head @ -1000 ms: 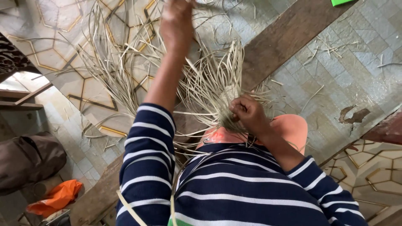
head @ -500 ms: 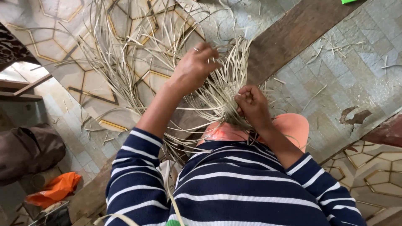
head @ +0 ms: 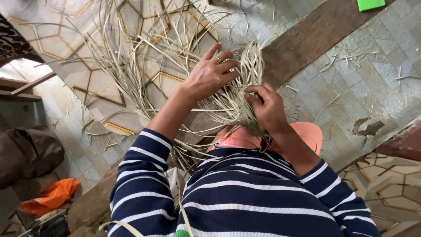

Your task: The person is weaving and knotting long, thin natural fibers to create a structured bundle.

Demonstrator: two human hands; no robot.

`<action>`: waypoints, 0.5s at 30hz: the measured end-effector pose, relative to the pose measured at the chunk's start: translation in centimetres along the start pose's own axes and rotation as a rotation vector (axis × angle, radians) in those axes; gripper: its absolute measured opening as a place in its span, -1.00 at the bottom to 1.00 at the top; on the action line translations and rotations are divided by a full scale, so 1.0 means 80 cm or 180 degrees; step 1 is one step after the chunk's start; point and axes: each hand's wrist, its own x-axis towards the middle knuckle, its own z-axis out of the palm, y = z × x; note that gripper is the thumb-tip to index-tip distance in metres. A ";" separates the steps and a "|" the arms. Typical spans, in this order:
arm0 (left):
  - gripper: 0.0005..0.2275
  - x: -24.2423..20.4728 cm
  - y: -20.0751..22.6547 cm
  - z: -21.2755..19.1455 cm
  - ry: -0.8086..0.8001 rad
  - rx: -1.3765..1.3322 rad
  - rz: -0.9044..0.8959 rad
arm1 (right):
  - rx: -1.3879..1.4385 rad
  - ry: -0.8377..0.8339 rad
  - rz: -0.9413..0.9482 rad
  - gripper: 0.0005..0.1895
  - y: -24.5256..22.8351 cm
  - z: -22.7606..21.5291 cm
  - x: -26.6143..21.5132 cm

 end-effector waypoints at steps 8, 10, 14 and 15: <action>-0.93 -0.010 -0.009 0.009 -0.0771 -0.0088 -0.0110 | -0.0832 -0.0225 0.0025 -0.72 0.026 0.009 0.000; -0.93 -0.009 -0.012 0.008 -0.0567 -0.0127 -0.0076 | -0.0549 -0.0407 0.0484 -0.80 0.028 0.011 0.001; -0.84 0.006 -0.041 -0.005 -0.0107 0.0468 -0.0050 | -0.0373 -0.0369 0.0422 -0.88 0.026 0.011 -0.002; -0.79 0.009 -0.054 -0.012 -0.0493 0.0904 -0.0162 | -0.0433 -0.0393 0.0399 -0.89 0.028 0.011 -0.004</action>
